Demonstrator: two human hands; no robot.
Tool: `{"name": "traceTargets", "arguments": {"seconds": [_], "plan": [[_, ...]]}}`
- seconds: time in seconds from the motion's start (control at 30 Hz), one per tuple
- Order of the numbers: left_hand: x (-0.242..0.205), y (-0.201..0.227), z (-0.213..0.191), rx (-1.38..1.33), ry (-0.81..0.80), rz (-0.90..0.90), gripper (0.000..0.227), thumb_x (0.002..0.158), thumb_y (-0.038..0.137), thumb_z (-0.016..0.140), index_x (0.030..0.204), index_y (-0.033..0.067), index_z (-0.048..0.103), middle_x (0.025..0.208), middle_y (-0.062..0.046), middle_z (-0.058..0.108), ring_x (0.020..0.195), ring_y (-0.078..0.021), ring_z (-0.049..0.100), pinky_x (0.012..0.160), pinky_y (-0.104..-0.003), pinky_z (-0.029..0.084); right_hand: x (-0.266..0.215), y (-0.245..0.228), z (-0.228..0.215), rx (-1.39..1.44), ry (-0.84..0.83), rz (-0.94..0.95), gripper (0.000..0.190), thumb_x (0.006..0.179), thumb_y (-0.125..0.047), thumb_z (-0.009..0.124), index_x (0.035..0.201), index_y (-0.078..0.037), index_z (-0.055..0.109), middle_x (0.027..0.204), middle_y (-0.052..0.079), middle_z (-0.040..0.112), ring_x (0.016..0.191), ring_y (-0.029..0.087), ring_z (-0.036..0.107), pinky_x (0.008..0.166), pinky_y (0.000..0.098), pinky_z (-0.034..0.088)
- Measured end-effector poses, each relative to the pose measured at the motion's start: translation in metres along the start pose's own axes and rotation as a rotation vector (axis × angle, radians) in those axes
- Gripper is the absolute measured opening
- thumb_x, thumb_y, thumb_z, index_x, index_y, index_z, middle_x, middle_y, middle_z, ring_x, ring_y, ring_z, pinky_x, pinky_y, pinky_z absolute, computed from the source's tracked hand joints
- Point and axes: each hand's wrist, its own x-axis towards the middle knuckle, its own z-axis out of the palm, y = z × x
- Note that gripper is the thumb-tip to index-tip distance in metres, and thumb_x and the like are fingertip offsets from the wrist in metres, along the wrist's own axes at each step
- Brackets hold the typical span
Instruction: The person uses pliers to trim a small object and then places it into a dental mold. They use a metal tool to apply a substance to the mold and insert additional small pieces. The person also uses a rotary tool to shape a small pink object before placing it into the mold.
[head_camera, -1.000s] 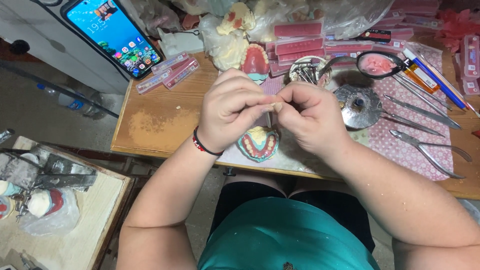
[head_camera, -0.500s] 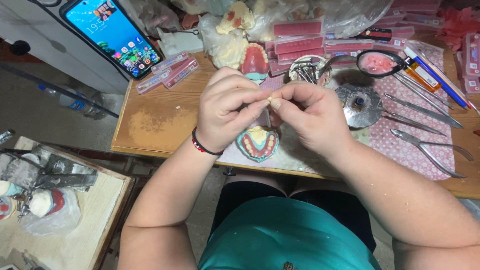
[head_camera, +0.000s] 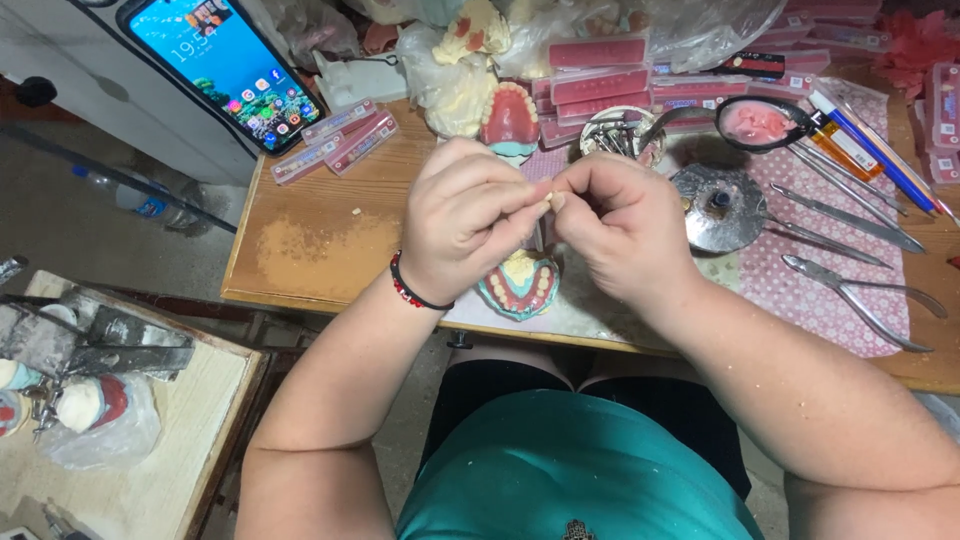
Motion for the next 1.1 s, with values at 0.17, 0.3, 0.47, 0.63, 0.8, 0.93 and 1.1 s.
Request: {"name": "traceTargets", "arguments": {"seconds": [0.17,0.3,0.47,0.63,0.8,0.93,1.1], "plan": [[-0.002,-0.002,0.001,-0.131,0.007,-0.153,0.005,0.096,0.008,0.077,0.1,0.006,0.079,0.088,-0.006,0.074,0.082,-0.0272,0.065,0.078,-0.04,0.055,-0.004,-0.014,0.01,0.174,0.023,0.112,0.01,0.093,0.001,0.066,0.087,0.001,0.074,0.071,0.01,0.062,0.08,0.016,0.065,0.069,0.0289,0.052],[-0.002,-0.001,0.002,-0.194,-0.005,-0.254,0.008,0.098,0.008,0.074,0.103,0.0062,0.079,0.09,-0.007,0.075,0.084,-0.0259,0.066,0.081,-0.039,0.054,-0.003,-0.016,0.009,0.232,0.021,0.157,0.009,0.093,0.002,0.066,0.09,0.002,0.075,0.073,0.01,0.063,0.08,0.013,0.063,0.07,0.0277,0.052],[-0.006,-0.006,0.005,-0.328,0.004,-0.333,0.009,0.098,0.008,0.074,0.104,0.0061,0.079,0.091,-0.008,0.076,0.086,-0.0226,0.065,0.084,-0.037,0.054,-0.004,-0.02,0.007,0.283,0.034,0.202,0.008,0.094,0.002,0.066,0.092,0.002,0.074,0.072,0.008,0.064,0.079,0.011,0.061,0.069,0.027,0.054],[-0.006,-0.007,0.005,-0.318,0.006,-0.304,0.012,0.096,0.008,0.076,0.108,0.0093,0.08,0.093,-0.006,0.075,0.089,-0.0207,0.065,0.086,-0.035,0.053,-0.004,-0.013,0.003,0.3,0.036,0.23,0.008,0.095,0.002,0.068,0.093,0.004,0.075,0.072,0.01,0.066,0.077,0.014,0.067,0.068,0.028,0.058],[-0.005,-0.004,0.0,-0.151,-0.031,-0.204,0.015,0.095,0.007,0.078,0.11,0.0103,0.081,0.096,-0.006,0.075,0.089,-0.0248,0.065,0.085,-0.038,0.055,-0.003,-0.011,0.005,0.264,0.024,0.21,0.007,0.095,0.002,0.069,0.093,0.004,0.075,0.069,0.013,0.066,0.078,0.018,0.071,0.064,0.0276,0.056],[-0.004,-0.002,0.0,-0.103,-0.034,-0.162,0.016,0.095,0.007,0.078,0.111,0.0101,0.081,0.095,-0.007,0.075,0.087,-0.0265,0.066,0.083,-0.039,0.056,-0.001,-0.009,0.003,0.247,0.008,0.214,0.007,0.096,0.0,0.069,0.095,0.003,0.074,0.068,0.011,0.066,0.078,0.016,0.071,0.064,0.0268,0.055],[-0.005,-0.002,0.002,-0.049,-0.039,-0.045,0.013,0.096,0.008,0.077,0.109,0.0066,0.08,0.094,-0.007,0.075,0.084,-0.0283,0.067,0.079,-0.04,0.057,0.0,-0.01,0.002,0.207,0.006,0.187,0.008,0.091,0.003,0.067,0.086,0.001,0.073,0.068,0.01,0.065,0.072,0.01,0.06,0.063,0.0255,0.054]]}}
